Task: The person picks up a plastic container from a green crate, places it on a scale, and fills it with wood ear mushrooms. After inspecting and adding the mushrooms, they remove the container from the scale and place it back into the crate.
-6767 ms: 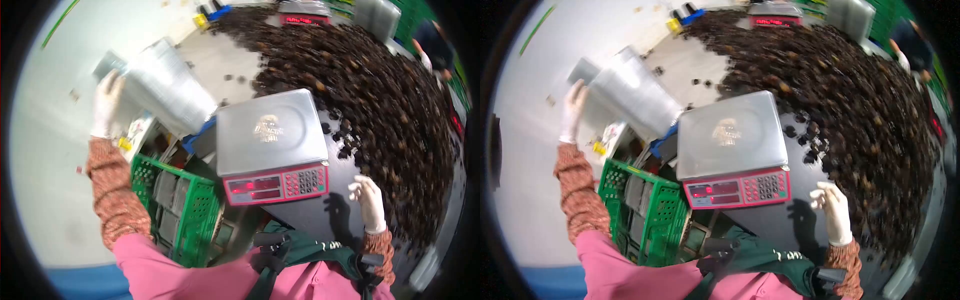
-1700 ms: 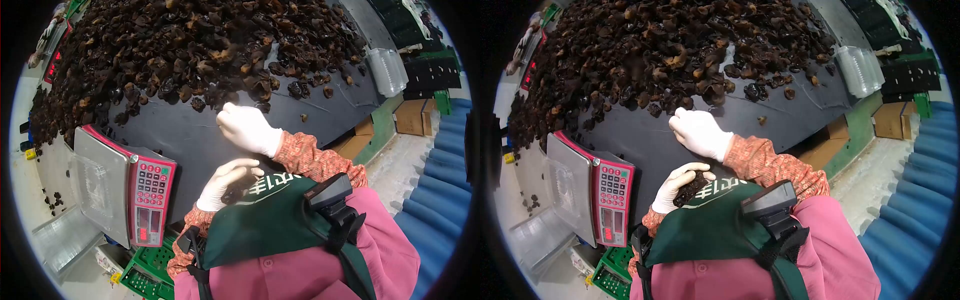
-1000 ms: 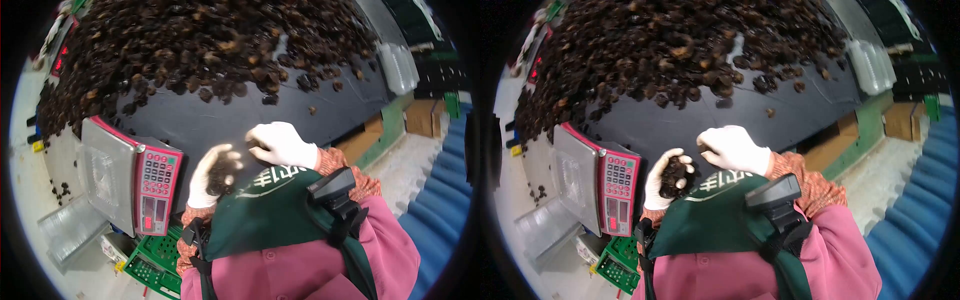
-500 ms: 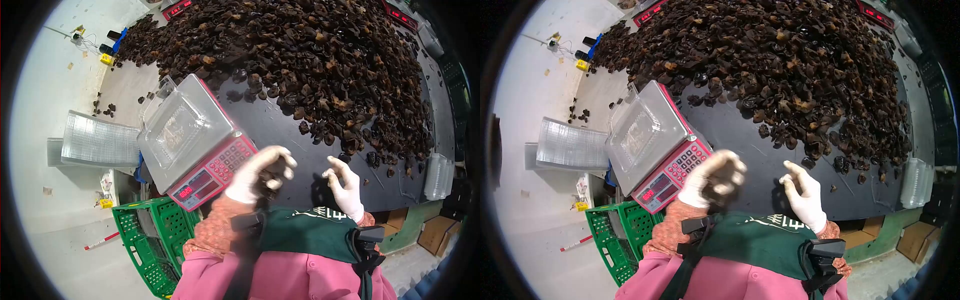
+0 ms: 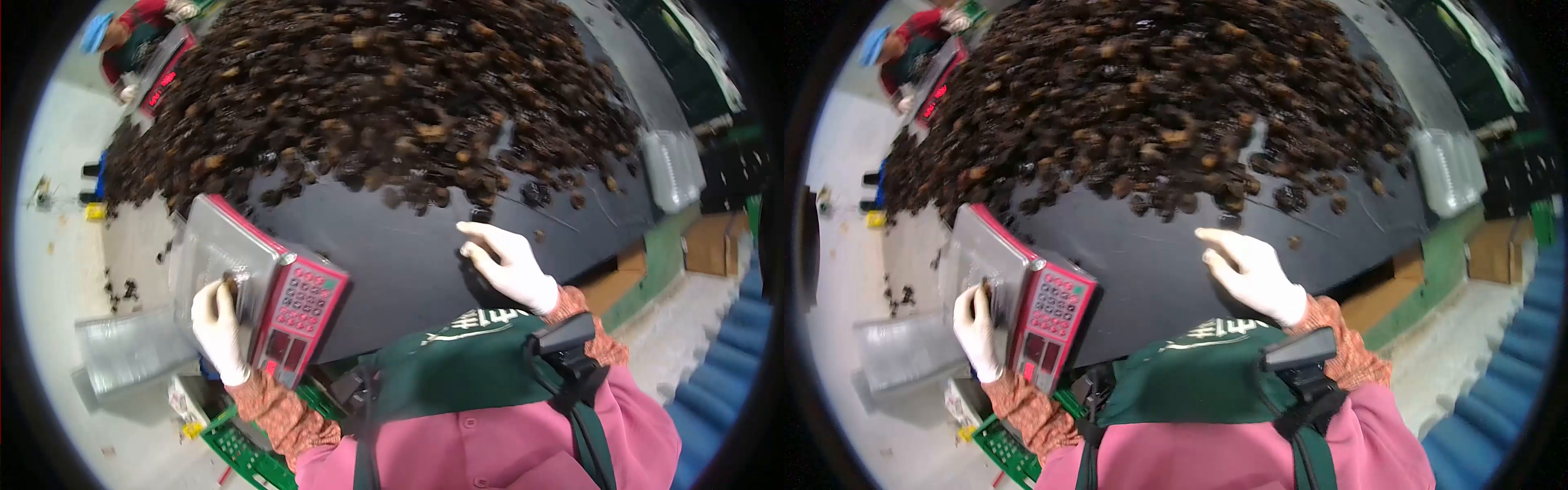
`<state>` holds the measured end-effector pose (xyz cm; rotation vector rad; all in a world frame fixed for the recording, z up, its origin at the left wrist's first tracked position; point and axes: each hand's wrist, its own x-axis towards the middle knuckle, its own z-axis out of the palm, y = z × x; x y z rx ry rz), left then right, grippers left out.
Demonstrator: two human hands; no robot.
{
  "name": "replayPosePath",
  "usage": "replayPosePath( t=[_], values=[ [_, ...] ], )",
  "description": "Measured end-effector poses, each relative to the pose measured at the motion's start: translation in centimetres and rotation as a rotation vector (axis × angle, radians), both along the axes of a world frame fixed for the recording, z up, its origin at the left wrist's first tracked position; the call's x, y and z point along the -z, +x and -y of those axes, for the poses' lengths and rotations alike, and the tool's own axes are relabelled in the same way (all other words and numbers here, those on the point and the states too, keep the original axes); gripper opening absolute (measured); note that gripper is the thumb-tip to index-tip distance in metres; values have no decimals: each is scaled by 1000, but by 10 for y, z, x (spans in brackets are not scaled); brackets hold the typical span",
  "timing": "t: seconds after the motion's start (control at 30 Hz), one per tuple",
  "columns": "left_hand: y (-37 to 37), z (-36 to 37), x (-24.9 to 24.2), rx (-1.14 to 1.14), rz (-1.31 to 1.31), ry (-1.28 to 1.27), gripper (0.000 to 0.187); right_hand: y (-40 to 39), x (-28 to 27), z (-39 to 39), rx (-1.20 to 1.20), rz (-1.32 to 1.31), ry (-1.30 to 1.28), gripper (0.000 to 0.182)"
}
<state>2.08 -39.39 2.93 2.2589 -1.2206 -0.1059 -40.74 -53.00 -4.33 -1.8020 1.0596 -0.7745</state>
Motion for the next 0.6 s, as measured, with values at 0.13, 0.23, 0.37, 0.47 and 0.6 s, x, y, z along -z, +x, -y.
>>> replayPosePath(
  t=[0.13, 0.23, 0.37, 0.47, 0.6],
  values=[
    [-35, 12, -15, 14, 284, -114, 37, -10, -3, 36, 135, -157, -410, 27],
    [-64, 20, -32, -45, 108, -357, 40, -9, -1, 90, 396, -239, -639, 27],
    [-137, 56, -17, 208, -498, -244, 40, 39, 38, 120, 266, -500, -700, 43],
    [-185, 84, 47, 348, -508, -106, 60, 59, 37, 84, -73, -469, -591, 43],
    [-211, 76, 112, 468, -264, -65, 86, 26, 31, 34, -290, -486, -678, 57]
  ],
)
